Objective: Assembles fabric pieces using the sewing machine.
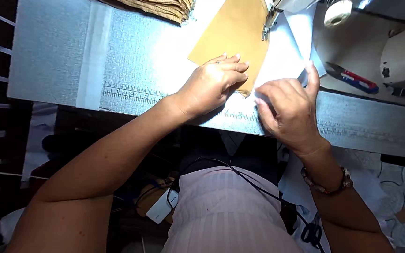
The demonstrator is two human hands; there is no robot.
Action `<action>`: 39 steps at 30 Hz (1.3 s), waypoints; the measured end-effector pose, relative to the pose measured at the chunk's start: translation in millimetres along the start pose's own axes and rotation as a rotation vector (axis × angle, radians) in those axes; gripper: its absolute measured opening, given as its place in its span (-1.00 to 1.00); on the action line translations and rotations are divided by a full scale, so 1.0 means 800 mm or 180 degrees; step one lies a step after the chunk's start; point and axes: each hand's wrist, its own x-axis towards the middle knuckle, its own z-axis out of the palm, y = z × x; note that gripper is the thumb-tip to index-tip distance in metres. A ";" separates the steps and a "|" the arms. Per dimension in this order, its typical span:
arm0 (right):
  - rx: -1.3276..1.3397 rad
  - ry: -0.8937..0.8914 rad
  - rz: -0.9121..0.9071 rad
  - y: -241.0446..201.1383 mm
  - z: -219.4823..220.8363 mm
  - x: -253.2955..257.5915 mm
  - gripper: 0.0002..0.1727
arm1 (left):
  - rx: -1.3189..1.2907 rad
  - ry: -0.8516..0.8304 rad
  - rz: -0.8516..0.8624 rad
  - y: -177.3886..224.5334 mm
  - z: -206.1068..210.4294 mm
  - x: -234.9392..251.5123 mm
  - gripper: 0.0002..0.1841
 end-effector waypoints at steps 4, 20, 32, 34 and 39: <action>-0.0080 -0.0302 0.0188 -0.015 0.008 -0.003 -0.59 | 0.0042 -0.0029 0.0007 0.007 -0.002 -0.011 -0.66; -0.0183 0.0129 0.0186 -0.011 0.024 -0.013 -0.67 | 0.0212 -0.0083 0.0105 0.013 -0.003 -0.020 -0.66; -0.0171 -0.0223 0.0226 0.006 0.005 0.005 -0.66 | 0.0265 -0.0083 0.0011 0.006 0.005 0.004 -0.67; -0.0199 -0.0331 0.0222 0.009 0.000 0.007 -0.64 | 0.0289 -0.0114 -0.0002 0.003 0.005 0.009 -0.67; -0.0259 -0.0307 0.0261 0.028 0.006 0.021 -0.62 | 0.0359 -0.0130 -0.0021 -0.007 0.005 0.029 -0.67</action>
